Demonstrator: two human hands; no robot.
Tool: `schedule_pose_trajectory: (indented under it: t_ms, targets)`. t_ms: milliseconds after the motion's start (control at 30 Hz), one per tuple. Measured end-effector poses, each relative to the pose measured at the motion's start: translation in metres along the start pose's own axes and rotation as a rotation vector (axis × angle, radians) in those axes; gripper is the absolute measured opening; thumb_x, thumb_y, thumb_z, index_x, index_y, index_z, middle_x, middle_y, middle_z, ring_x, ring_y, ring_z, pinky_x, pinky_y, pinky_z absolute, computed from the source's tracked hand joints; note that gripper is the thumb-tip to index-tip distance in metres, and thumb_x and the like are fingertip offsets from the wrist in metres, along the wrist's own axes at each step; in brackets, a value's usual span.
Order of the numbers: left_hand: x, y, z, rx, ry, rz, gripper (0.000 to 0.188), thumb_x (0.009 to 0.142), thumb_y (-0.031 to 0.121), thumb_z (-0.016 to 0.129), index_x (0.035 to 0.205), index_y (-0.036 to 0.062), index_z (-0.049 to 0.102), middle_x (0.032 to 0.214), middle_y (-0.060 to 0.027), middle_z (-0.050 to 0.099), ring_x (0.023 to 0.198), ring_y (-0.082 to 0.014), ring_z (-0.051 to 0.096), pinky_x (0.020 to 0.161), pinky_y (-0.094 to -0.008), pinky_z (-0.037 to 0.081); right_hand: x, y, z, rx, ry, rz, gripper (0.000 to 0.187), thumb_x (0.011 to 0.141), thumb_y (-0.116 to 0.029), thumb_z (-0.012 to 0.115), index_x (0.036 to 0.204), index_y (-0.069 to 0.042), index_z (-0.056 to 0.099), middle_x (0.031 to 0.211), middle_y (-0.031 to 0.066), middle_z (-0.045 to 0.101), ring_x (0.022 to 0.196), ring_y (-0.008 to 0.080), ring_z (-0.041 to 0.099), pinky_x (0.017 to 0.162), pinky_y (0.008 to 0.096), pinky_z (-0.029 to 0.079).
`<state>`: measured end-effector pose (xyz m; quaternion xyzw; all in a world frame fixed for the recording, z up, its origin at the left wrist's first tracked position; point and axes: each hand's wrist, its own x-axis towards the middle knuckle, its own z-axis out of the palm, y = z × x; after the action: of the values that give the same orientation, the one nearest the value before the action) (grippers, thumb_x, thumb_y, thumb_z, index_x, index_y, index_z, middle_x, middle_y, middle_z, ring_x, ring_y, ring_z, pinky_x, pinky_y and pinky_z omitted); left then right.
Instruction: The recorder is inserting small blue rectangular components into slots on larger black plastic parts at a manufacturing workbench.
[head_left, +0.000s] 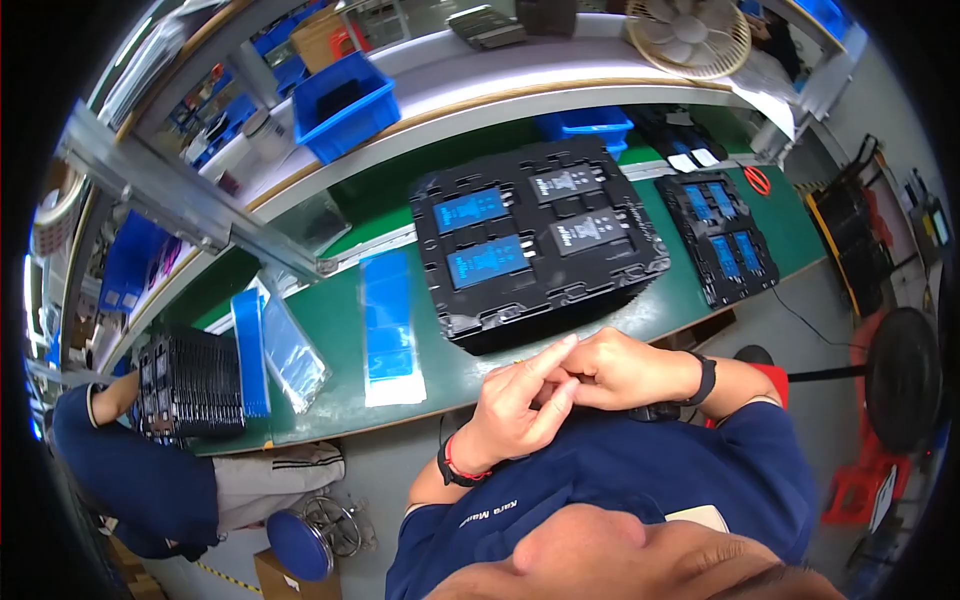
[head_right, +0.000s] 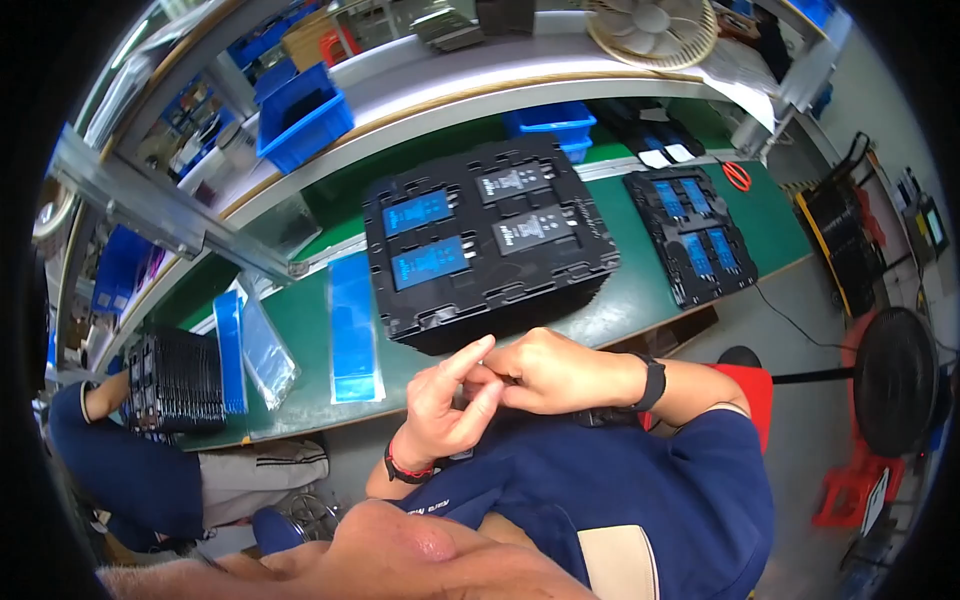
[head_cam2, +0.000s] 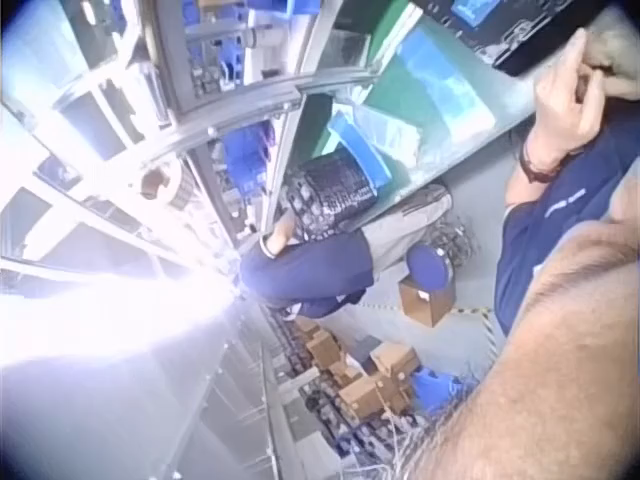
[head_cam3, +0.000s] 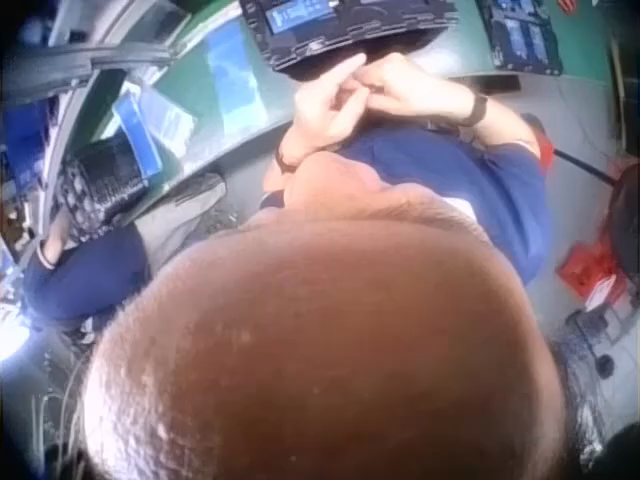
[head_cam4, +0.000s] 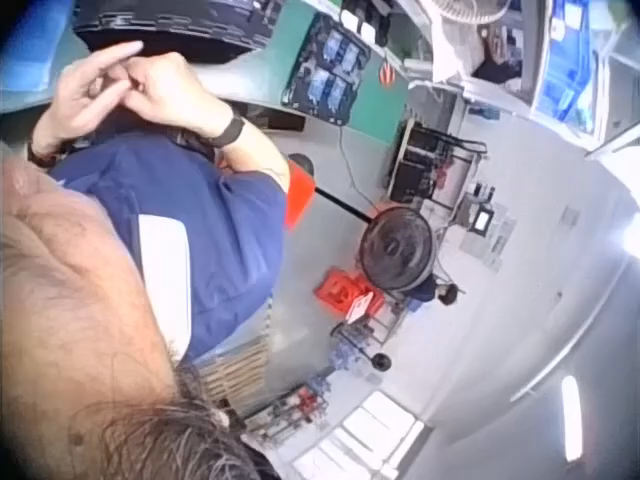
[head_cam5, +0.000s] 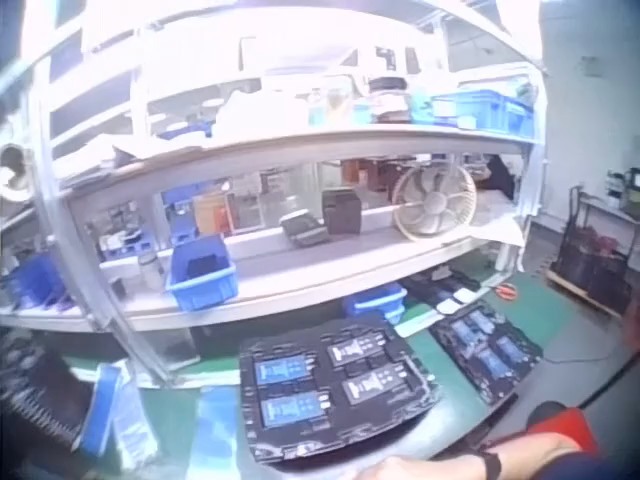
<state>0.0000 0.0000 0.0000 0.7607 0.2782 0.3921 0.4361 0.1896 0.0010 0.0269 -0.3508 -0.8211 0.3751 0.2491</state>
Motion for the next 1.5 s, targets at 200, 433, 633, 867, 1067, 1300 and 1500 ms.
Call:
schedule_pose_trajectory:
  t_ms: [200,433,633,867,1067,1300,1500]
  targets:
    - [0.000,-0.012,-0.001,0.234,0.227,0.264,0.036,0.075,0.009,0.068,0.109,-0.0012,0.060,0.089,-0.0126,0.065,0.081,-0.0233,0.061,0.075,-0.0331,0.047,-0.119,0.057,-0.027,0.501,0.193,0.363,0.011,0.083,-0.008,0.062,0.086,0.001,0.065,0.071,0.0052,0.066,0.063,0.0115,0.063,0.054,0.0225,0.048]
    - [-0.054,-0.136,-0.073,0.929,0.778,-0.114,0.025,0.086,0.013,0.059,0.106,-0.0029,0.060,0.101,-0.0187,0.062,0.097,-0.0344,0.056,0.088,-0.0418,0.043,-0.321,0.197,0.005,0.974,0.823,0.785,0.012,0.082,-0.013,0.064,0.087,-0.001,0.065,0.062,0.0020,0.060,0.042,0.0039,0.047,0.037,0.0154,0.033]
    - [-0.065,-0.178,-0.079,1.250,0.626,-0.594,0.056,0.087,0.043,0.052,0.126,0.0027,0.048,0.132,-0.0232,0.043,0.125,-0.0394,0.037,0.101,-0.0503,0.030,-0.393,0.346,0.073,1.216,1.501,1.083,0.013,0.085,-0.016,0.057,0.076,-0.007,0.057,0.059,0.0001,0.052,0.042,0.0092,0.041,0.038,0.0219,0.032]
    - [-0.095,-0.172,-0.086,1.277,0.590,-0.608,0.051,0.083,0.040,0.056,0.121,0.0057,0.054,0.126,-0.0228,0.048,0.119,-0.0392,0.042,0.098,-0.0513,0.031,-0.525,0.535,0.172,-0.253,0.697,1.210,0.035,0.090,-0.035,0.048,0.074,-0.006,0.059,0.069,0.0071,0.060,0.058,0.0201,0.054,0.054,0.0359,0.044]
    - [-0.046,-0.168,-0.060,1.252,0.591,-0.635,0.058,0.082,0.045,0.056,0.123,0.0043,0.051,0.132,-0.0225,0.043,0.126,-0.0355,0.037,0.102,-0.0492,0.028,-0.427,0.555,0.116,1.190,1.390,1.215,0.053,0.083,-0.043,0.060,0.111,0.002,0.056,0.079,0.0114,0.063,0.067,0.0239,0.062,0.055,0.0296,0.051]
    - [-0.061,-0.146,-0.068,1.252,0.554,-0.787,0.078,0.079,0.059,0.054,0.131,0.0023,0.043,0.139,-0.0220,0.034,0.132,-0.0353,0.028,0.107,-0.0507,0.020,-0.327,0.501,0.050,0.993,0.983,1.291,0.051,0.082,-0.038,0.063,0.112,0.002,0.058,0.082,0.0130,0.065,0.074,0.0242,0.063,0.062,0.0305,0.051]
    - [-0.055,-0.161,-0.061,1.162,0.594,-0.703,0.069,0.080,0.051,0.057,0.125,-0.0008,0.047,0.135,-0.0222,0.040,0.129,-0.0357,0.033,0.106,-0.0507,0.023,-0.253,0.454,0.024,0.781,0.644,1.207,0.048,0.081,-0.035,0.064,0.110,0.002,0.059,0.085,0.0139,0.065,0.078,0.0247,0.063,0.066,0.0309,0.050]
